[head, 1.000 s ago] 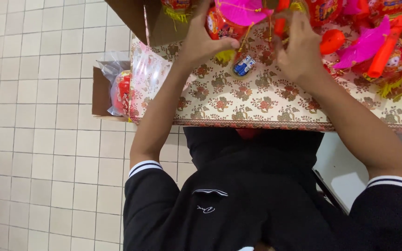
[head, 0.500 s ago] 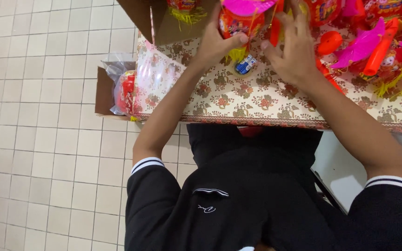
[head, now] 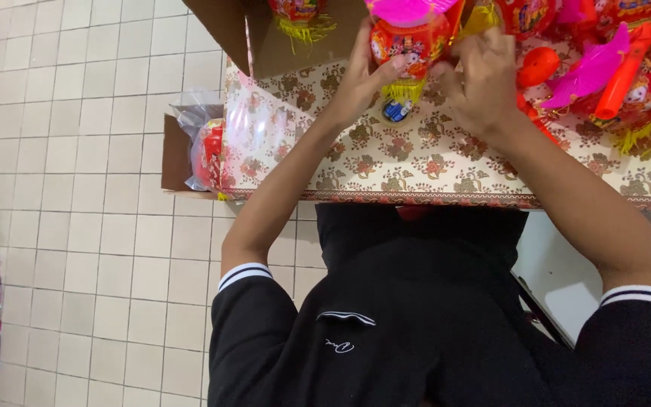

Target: Assembling small decorative lantern toys by attaching plastic handles to the lantern bodies

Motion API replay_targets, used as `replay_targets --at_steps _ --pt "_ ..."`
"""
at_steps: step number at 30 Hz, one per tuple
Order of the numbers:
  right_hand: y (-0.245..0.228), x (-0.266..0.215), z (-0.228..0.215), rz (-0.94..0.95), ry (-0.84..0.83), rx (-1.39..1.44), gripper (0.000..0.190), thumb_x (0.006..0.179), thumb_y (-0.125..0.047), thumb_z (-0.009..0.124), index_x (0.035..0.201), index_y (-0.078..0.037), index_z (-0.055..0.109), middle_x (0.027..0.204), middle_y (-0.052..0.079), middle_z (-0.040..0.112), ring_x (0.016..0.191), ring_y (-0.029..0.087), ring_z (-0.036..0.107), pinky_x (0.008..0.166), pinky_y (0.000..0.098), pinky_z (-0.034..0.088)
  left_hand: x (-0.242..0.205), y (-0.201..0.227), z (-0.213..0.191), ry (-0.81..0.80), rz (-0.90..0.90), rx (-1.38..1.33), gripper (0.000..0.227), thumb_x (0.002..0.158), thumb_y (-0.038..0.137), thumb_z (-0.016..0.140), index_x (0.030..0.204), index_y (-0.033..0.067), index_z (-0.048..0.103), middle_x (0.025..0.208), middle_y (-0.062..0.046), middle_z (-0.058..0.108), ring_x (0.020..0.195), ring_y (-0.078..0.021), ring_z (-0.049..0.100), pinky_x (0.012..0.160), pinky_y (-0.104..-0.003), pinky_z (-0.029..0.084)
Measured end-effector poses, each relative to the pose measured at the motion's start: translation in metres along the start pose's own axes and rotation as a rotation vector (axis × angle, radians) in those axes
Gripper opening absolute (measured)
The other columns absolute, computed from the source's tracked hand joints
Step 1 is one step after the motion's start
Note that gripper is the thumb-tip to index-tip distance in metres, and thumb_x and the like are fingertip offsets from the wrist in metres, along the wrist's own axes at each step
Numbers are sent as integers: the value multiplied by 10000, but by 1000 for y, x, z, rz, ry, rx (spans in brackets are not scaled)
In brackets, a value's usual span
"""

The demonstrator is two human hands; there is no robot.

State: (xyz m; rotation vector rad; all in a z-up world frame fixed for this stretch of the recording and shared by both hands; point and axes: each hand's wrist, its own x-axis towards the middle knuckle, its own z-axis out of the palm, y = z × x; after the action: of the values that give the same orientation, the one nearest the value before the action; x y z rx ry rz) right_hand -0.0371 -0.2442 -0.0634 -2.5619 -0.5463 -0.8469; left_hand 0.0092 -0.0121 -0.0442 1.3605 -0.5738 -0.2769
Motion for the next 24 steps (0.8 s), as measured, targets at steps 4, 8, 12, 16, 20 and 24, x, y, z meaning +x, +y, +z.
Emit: replay_targets --at_steps 4,8,12,16,20,24 --pt "9 -5 15 13 25 161 618 1201 -470 255 898 -36 573 863 147 572 890 333 503 911 542 377 0 4 -3 -11 -13 28 1062 862 562 744 1586 132 96 1639 -198 236 1453 -381 468 1040 -454 676" --pt "-7 0 7 19 -14 136 610 1189 -449 289 834 -50 584 819 133 592 873 316 535 948 535 396 -5 11 -12 -4 -69 89 1141 845 667 676 1594 82 44 1660 -218 236 1539 -372 326 1219 -602 400" --pt "-10 1 4 -77 3 156 455 1142 -297 512 799 -11 599 781 141 629 851 302 558 929 491 418 -1 2 -16 -41 -68 -344 1079 899 319 782 1621 106 9 1641 -224 220 1508 -384 329 1239 -564 374" --pt "-10 1 3 -89 -57 145 391 1106 -250 611 829 20 666 759 143 668 833 320 579 938 523 428 3 -18 -26 -104 38 -450 805 988 289 740 1573 99 220 1443 -171 537 1355 -341 544 1184 -521 448" --pt "-38 15 -27 55 -287 202 508 1109 -320 452 754 1 624 704 127 653 855 345 648 1192 696 293 3 -27 -35 -32 -3 -496 947 940 266 766 1625 123 129 1552 -161 419 1439 -347 454 1234 -519 392" --pt "-17 3 2 -154 73 169 364 1007 -243 578 694 -65 632 556 53 562 553 233 479 873 459 417 -3 27 -20 14 -159 -182 1036 830 377 785 1564 105 108 1581 -190 218 1460 -401 310 1185 -595 321"
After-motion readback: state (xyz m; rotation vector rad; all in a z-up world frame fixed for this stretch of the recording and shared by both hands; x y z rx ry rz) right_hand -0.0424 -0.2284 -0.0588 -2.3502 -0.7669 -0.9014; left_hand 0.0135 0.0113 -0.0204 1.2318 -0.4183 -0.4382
